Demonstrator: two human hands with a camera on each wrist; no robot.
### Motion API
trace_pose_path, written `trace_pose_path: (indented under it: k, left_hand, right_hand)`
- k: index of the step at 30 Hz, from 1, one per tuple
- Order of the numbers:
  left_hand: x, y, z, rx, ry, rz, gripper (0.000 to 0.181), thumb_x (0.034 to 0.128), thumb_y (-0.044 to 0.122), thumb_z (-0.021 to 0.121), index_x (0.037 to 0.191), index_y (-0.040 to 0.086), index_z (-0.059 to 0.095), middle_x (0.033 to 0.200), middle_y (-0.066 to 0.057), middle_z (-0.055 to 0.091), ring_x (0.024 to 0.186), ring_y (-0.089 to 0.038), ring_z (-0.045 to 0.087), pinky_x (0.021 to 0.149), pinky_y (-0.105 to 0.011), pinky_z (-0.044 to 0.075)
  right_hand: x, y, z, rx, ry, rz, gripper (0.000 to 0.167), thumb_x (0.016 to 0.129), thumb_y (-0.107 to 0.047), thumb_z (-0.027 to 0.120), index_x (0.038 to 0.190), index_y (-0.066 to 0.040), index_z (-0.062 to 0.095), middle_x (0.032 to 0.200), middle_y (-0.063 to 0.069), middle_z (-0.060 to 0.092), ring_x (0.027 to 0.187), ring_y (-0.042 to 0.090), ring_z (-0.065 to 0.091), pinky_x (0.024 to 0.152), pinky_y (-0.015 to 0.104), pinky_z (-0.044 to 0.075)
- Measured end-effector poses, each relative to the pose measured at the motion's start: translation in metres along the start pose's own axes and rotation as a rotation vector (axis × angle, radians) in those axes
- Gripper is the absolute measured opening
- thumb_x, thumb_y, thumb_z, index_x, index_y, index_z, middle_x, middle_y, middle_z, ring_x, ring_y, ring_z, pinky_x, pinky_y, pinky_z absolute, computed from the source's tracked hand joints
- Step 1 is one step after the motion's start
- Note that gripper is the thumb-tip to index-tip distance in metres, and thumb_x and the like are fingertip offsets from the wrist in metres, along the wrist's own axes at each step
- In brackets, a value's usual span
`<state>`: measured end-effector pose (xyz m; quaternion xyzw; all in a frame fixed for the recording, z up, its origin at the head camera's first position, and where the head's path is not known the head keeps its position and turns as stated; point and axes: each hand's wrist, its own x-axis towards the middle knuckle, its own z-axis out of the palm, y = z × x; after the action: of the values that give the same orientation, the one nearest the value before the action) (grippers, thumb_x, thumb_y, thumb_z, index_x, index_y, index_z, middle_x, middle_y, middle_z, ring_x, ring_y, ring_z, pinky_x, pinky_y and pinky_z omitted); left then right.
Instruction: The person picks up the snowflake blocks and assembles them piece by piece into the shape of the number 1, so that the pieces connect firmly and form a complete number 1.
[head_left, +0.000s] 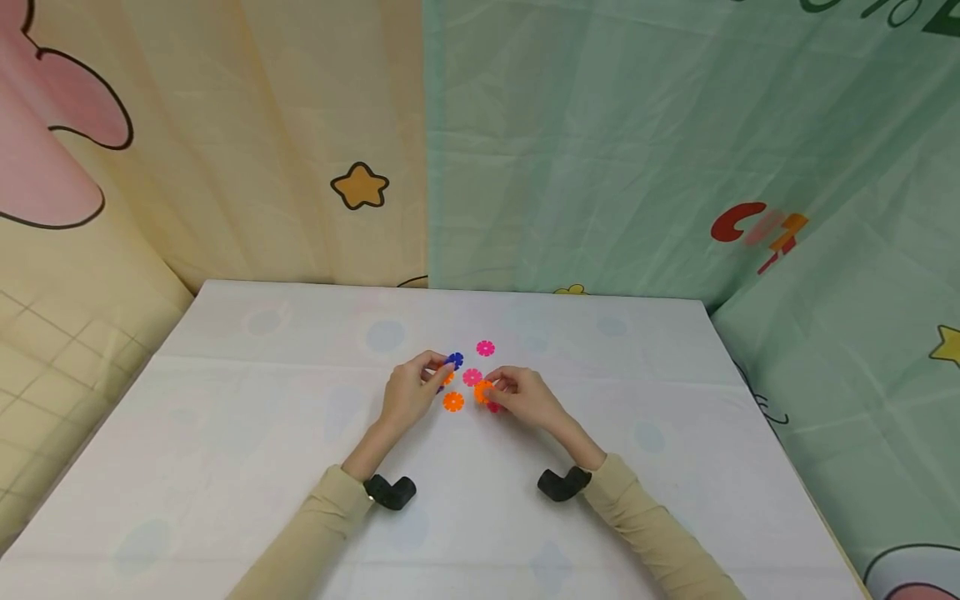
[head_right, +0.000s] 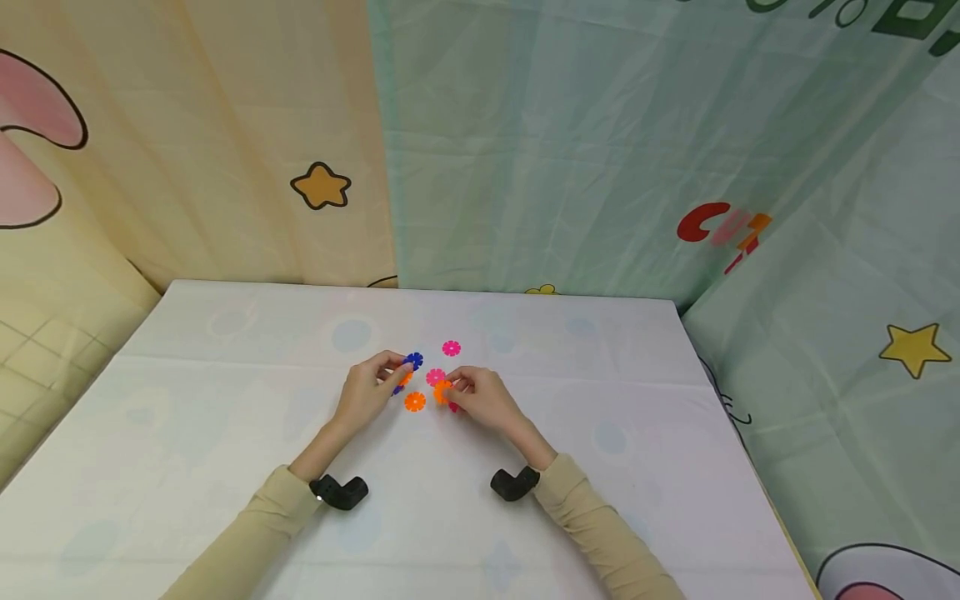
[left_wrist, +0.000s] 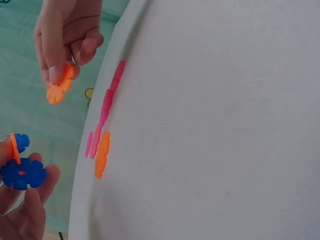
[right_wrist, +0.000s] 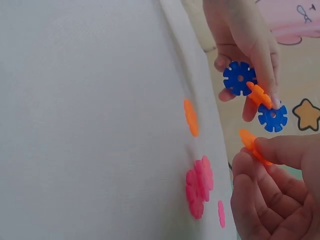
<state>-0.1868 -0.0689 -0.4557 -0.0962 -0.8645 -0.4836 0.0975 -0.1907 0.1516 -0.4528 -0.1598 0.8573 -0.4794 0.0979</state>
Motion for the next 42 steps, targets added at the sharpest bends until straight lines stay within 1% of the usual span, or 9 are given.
trace_pose_path:
  k: [6, 14, 20, 25, 30, 33, 38, 40, 42]
  left_hand:
    - [-0.001, 0.0, 0.0, -0.009, 0.0, 0.006, 0.015, 0.0987, 0.015, 0.073, 0.108, 0.003, 0.074, 0.097, -0.01, 0.073, 0.073, -0.021, 0.064, 0.063, -0.026, 0.051]
    - [-0.002, -0.001, 0.001, -0.067, -0.048, 0.057, 0.01, 0.0983, 0.01, 0.072, 0.105, 0.002, 0.071, 0.1, -0.012, 0.072, 0.074, -0.021, 0.067, 0.064, -0.025, 0.054]
    - [-0.004, 0.001, 0.003, -0.046, -0.071, 0.068, 0.008, 0.099, 0.01, 0.071, 0.104, 0.004, 0.07, 0.1, -0.011, 0.072, 0.077, -0.022, 0.064, 0.062, -0.027, 0.052]
    - [-0.004, 0.003, 0.005, -0.033, -0.072, 0.082, 0.007, 0.0987, 0.01, 0.072, 0.103, 0.004, 0.069, 0.098, -0.008, 0.072, 0.078, -0.022, 0.062, 0.061, -0.026, 0.051]
    - [-0.005, 0.004, 0.005, -0.028, -0.066, 0.098, 0.008, 0.0981, 0.01, 0.072, 0.102, 0.004, 0.069, 0.096, -0.008, 0.072, 0.077, -0.022, 0.062, 0.059, -0.025, 0.051]
    - [-0.005, 0.004, 0.006, -0.023, -0.069, 0.107, 0.008, 0.0982, 0.01, 0.072, 0.102, 0.004, 0.07, 0.097, -0.008, 0.073, 0.078, -0.022, 0.063, 0.059, -0.025, 0.051]
    - [-0.005, 0.005, 0.006, -0.011, -0.069, 0.126, 0.007, 0.0981, 0.01, 0.072, 0.102, 0.004, 0.07, 0.095, -0.007, 0.074, 0.078, -0.023, 0.064, 0.058, -0.026, 0.051]
    - [-0.005, 0.005, 0.006, -0.003, -0.07, 0.131, 0.007, 0.0979, 0.009, 0.072, 0.102, 0.004, 0.07, 0.093, -0.007, 0.074, 0.078, -0.023, 0.065, 0.058, -0.026, 0.051]
    - [-0.005, 0.005, 0.006, 0.005, -0.072, 0.133, 0.007, 0.0978, 0.009, 0.073, 0.102, 0.004, 0.07, 0.091, -0.006, 0.073, 0.078, -0.023, 0.065, 0.058, -0.026, 0.051]
  right_hand:
    - [0.004, -0.007, 0.001, 0.024, 0.094, -0.025, 0.022, 0.097, -0.005, 0.071, 0.116, 0.005, 0.069, 0.08, 0.005, 0.068, 0.064, 0.019, 0.061, 0.061, 0.024, 0.052]
    - [0.008, -0.017, 0.001, 0.077, 0.189, -0.047, 0.022, 0.096, -0.002, 0.072, 0.116, 0.005, 0.07, 0.079, 0.009, 0.067, 0.066, 0.028, 0.063, 0.06, 0.022, 0.052]
    - [0.01, -0.022, 0.0, 0.108, 0.247, -0.089, 0.024, 0.097, -0.004, 0.072, 0.118, 0.006, 0.068, 0.081, 0.018, 0.067, 0.071, 0.04, 0.066, 0.061, 0.021, 0.052]
    - [0.011, -0.025, 0.001, 0.153, 0.3, -0.111, 0.023, 0.097, -0.004, 0.072, 0.118, 0.005, 0.068, 0.08, 0.016, 0.068, 0.075, 0.04, 0.07, 0.065, 0.022, 0.056]
    - [0.012, -0.026, 0.005, 0.192, 0.327, -0.128, 0.023, 0.097, -0.003, 0.072, 0.118, 0.006, 0.067, 0.082, 0.021, 0.069, 0.077, 0.043, 0.071, 0.066, 0.021, 0.056]
    - [0.014, -0.026, 0.007, 0.191, 0.341, -0.125, 0.025, 0.097, -0.002, 0.072, 0.118, 0.008, 0.066, 0.082, 0.024, 0.069, 0.077, 0.047, 0.07, 0.067, 0.028, 0.059]
    - [0.014, -0.032, 0.009, 0.177, 0.349, -0.102, 0.023, 0.097, 0.003, 0.069, 0.118, 0.013, 0.064, 0.083, 0.03, 0.067, 0.079, 0.052, 0.068, 0.073, 0.052, 0.06]
    - [0.01, -0.041, 0.007, 0.179, 0.344, -0.101, 0.022, 0.097, 0.005, 0.067, 0.117, 0.014, 0.064, 0.084, 0.032, 0.067, 0.079, 0.054, 0.067, 0.074, 0.056, 0.059]
    - [0.004, -0.053, 0.005, 0.182, 0.343, -0.108, 0.021, 0.097, 0.006, 0.066, 0.115, 0.015, 0.063, 0.085, 0.033, 0.066, 0.079, 0.054, 0.067, 0.074, 0.056, 0.059]
